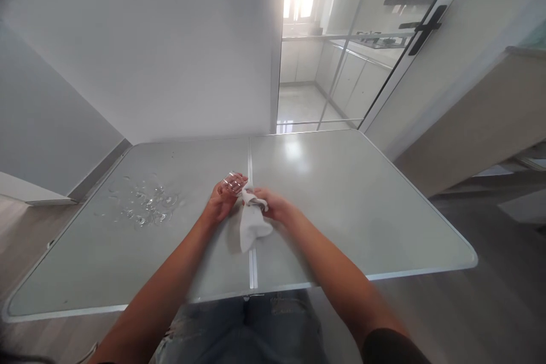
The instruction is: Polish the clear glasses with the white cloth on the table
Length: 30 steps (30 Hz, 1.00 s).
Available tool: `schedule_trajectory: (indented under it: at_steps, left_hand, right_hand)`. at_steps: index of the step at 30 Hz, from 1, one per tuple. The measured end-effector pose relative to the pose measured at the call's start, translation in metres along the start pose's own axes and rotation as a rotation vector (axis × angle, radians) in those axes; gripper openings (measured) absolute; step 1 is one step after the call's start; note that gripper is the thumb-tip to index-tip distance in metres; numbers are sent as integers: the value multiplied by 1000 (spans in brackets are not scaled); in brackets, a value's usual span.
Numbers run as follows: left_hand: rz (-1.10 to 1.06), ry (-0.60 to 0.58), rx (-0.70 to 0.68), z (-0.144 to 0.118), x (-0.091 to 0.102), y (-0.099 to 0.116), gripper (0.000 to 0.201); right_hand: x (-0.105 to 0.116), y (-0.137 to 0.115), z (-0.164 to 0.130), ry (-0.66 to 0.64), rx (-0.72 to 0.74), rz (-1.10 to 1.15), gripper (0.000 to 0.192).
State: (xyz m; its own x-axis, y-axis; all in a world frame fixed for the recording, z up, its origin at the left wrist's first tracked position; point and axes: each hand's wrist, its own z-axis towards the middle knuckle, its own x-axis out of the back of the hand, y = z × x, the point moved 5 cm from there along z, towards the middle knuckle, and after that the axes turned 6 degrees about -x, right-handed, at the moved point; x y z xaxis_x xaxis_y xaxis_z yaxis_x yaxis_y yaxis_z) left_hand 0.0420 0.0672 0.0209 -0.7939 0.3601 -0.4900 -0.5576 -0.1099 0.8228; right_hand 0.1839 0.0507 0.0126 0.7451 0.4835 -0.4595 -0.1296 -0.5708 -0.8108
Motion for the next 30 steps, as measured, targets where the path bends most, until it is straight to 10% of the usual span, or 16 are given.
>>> schedule_trajectory:
  at_steps: [4, 11, 23, 30]
  left_hand:
    - [18, 25, -51, -1, -4, 5, 73]
    - [133, 199, -212, 3, -3, 9, 58]
    - [37, 89, -85, -1, -6, 11, 75]
    - [127, 214, -211, 1, -4, 11, 61]
  right_hand:
    - [1, -5, -2, 37, 40, -94, 29]
    - [-2, -32, -11, 666, 506, -1216, 9]
    - [15, -7, 2, 102, 49, -150, 46]
    - [6, -33, -8, 537, 472, -1036, 13]
